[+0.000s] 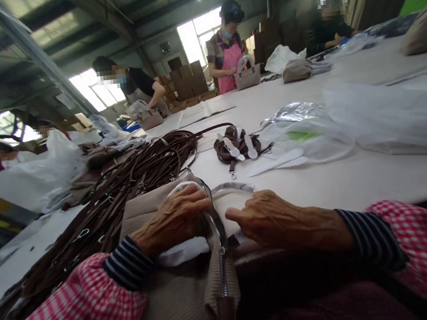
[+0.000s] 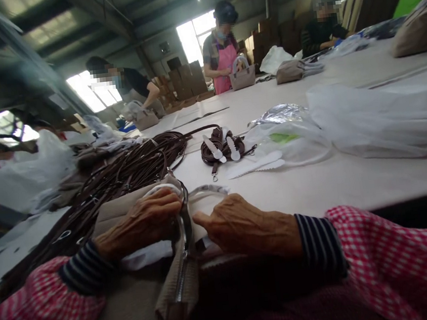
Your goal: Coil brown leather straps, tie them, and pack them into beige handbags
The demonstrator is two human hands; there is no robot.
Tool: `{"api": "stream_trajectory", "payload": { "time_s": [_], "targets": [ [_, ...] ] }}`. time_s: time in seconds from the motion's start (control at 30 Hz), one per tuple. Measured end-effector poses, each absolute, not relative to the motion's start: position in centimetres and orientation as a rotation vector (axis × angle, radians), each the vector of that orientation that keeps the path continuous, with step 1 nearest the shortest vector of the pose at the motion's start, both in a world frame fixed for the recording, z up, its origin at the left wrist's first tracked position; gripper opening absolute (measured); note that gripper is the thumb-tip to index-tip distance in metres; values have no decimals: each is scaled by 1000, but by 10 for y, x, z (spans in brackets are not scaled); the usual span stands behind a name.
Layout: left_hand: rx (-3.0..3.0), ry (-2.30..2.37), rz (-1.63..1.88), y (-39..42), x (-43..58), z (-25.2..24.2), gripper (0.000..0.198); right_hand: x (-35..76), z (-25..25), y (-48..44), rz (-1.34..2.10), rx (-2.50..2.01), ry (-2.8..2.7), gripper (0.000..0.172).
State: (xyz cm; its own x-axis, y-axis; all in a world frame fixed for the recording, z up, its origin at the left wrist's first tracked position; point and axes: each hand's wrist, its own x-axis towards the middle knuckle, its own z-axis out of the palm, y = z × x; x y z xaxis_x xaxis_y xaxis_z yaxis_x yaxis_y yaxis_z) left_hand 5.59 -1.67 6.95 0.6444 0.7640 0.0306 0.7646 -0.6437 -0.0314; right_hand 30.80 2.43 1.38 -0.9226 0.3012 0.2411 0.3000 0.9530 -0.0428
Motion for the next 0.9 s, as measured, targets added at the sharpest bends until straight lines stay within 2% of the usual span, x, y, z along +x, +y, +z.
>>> {"api": "stream_trajectory", "payload": {
  "time_s": [0.17,0.43,0.5,0.63,0.67,0.77,0.9],
  "targets": [
    [-2859,-1185,216,-16,78,62,13,328,3,16,-24,-517,-2885,21],
    [-3044,-1135,12,-1,79,60,24,341,10,13,287,-607,-2881,19],
    [-3021,-1095,-58,2,85,65,22,345,13,15,336,-613,-2772,25],
    [-2972,-974,-113,7,99,72,17,342,11,32,252,-506,-2516,51],
    [-2977,-970,-124,8,101,72,18,339,8,37,246,-455,-2512,51],
    [-3001,-1063,-199,8,100,76,20,326,-5,49,214,-313,-2593,35],
    [-3049,-1125,-268,2,97,79,22,313,-14,49,32,-194,-2643,20]
  ]
}}
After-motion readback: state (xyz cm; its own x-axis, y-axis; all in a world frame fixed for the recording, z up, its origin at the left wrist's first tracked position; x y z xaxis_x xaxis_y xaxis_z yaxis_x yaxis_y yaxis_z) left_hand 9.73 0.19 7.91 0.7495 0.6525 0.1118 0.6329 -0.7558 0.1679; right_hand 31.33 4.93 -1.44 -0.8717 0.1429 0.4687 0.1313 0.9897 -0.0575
